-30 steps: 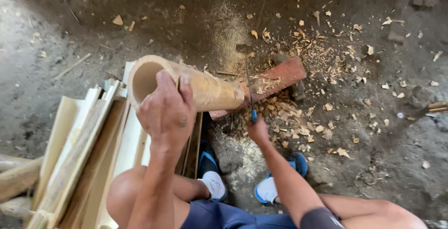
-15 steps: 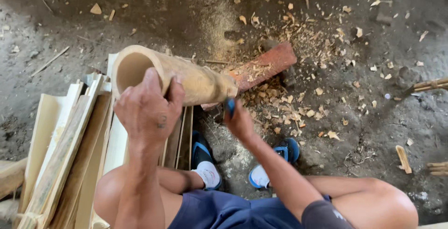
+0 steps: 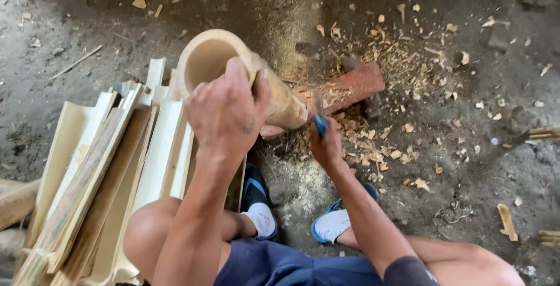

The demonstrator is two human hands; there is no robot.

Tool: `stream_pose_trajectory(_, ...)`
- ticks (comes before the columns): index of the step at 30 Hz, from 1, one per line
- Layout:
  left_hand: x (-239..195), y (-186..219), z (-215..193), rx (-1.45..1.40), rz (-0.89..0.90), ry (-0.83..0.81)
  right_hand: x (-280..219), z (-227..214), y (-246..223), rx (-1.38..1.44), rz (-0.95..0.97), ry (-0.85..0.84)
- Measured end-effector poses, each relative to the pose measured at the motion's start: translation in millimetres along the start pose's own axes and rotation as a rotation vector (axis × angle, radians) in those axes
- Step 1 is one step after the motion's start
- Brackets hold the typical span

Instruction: The person sits on the ground and uses a hand saw to cut a hollow bamboo tube into smaller sections. The person repeatedly saws through the bamboo, rotates the piece, and stacks the cut sections nearby.

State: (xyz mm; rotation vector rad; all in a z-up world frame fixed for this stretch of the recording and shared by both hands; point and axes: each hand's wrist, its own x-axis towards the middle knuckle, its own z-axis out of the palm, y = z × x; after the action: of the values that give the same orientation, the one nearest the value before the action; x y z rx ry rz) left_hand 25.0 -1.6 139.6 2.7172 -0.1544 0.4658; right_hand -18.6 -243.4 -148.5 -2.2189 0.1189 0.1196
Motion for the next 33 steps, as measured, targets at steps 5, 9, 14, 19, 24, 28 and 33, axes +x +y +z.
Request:
stream_pose_trajectory(5, 10.9, 24.2, 5.2, 0.069, 0.095, 0.107, 0.4, 7.0, 18.9, -0.320, 0.027, -0.010)
stream_pose_trajectory(9, 10.1, 20.2, 10.6, 0.046, 0.127, 0.134, -4.2, -27.7, -31.7, 0.030, -0.025, 0.173)
stream_pose_trajectory(14, 10.4, 15.0, 18.6, 0.045, 0.098, 0.066, -7.3, 21.1, 20.9, -0.012, -0.238, 0.317)
stream_pose_trajectory(19, 15.7, 34.3, 30.5, 0.042, 0.115, 0.076, 8.1, 9.2, 27.7, -0.100, 0.146, 0.011)
stream_pose_trajectory(24, 15.0, 24.2, 22.4, 0.088, 0.132, 0.132, -17.5, -6.2, 5.2, 0.209, -0.077, 0.311)
stream_pose_trajectory(28, 9.5, 26.5, 13.3, 0.087, 0.112, 0.110, -1.3, 30.7, 35.4, -0.127, 0.260, -0.003)
stream_pose_trajectory(33, 11.6, 52.5, 12.3, 0.080, 0.167, 0.175, -5.2, 7.3, 5.2, -0.108, 0.219, -0.009)
